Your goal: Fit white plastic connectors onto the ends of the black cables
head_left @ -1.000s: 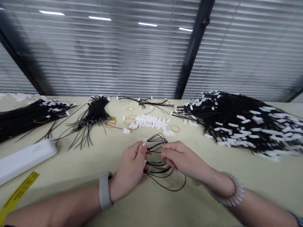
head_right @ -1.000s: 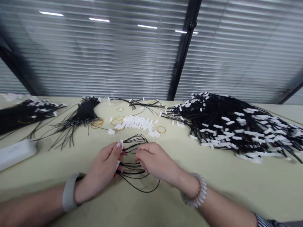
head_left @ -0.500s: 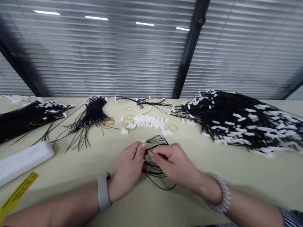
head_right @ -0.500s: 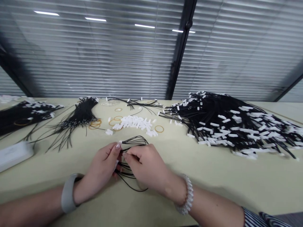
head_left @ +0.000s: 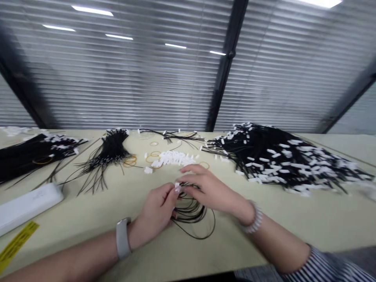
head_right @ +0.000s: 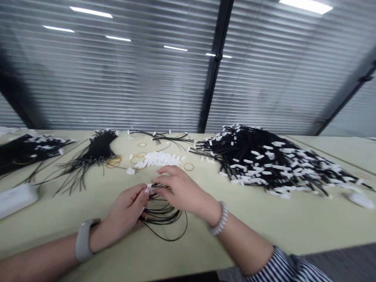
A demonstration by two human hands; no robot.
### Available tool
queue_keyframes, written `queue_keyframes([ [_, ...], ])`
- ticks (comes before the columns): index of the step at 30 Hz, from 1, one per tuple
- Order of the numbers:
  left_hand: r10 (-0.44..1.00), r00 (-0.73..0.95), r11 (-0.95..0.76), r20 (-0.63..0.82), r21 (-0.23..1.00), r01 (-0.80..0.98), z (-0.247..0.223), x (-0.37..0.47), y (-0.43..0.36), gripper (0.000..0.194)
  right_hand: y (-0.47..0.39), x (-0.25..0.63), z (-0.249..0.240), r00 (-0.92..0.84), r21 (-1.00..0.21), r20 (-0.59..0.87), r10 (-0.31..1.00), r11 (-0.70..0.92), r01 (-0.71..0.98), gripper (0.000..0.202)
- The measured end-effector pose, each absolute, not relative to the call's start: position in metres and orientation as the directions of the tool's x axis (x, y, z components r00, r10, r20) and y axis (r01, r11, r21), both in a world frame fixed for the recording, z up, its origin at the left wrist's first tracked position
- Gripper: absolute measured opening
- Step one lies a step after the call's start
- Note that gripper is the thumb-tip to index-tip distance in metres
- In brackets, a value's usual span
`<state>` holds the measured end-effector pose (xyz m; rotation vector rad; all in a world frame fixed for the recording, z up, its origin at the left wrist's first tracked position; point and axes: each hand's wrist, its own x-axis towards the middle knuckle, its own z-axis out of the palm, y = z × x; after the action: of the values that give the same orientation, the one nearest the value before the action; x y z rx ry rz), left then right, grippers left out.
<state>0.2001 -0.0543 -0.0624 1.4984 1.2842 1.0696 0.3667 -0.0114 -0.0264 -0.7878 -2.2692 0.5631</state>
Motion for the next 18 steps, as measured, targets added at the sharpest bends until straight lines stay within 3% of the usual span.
queue_keyframes([
  [3,0.976,0.184,-0.169,0.114,0.934,0.315,-0.058,0.198,-0.056,0.028,-0.004,0.371,-0.023,-0.568,-0.603,0.479,0.669,0.721,0.341,0.012],
  [7,0.909,0.316,-0.400,0.273,0.787,0.470,-0.042,0.186,-0.057,0.023,0.009,0.395,-0.002,-0.261,-0.685,0.612,0.746,0.666,0.295,0.024],
  [11,0.703,0.486,-0.710,0.520,0.473,0.522,-0.005,0.177,-0.064,0.045,0.014,0.444,0.030,0.110,-0.738,0.667,0.737,0.633,0.234,0.028],
  [15,0.435,0.586,-0.883,0.684,0.197,0.425,0.046,0.185,-0.086,0.043,-0.001,0.511,0.061,0.313,-0.750,0.660,0.683,0.574,0.329,0.032],
  [17,0.386,0.571,-0.912,0.724,0.206,0.355,0.061,0.188,-0.098,0.032,-0.006,0.543,0.077,0.364,-0.736,0.669,0.648,0.509,0.446,0.029],
  [18,0.409,0.533,-0.908,0.740,0.277,0.313,0.063,0.188,-0.103,0.024,-0.005,0.557,0.085,0.377,-0.718,0.679,0.630,0.464,0.518,0.029],
])
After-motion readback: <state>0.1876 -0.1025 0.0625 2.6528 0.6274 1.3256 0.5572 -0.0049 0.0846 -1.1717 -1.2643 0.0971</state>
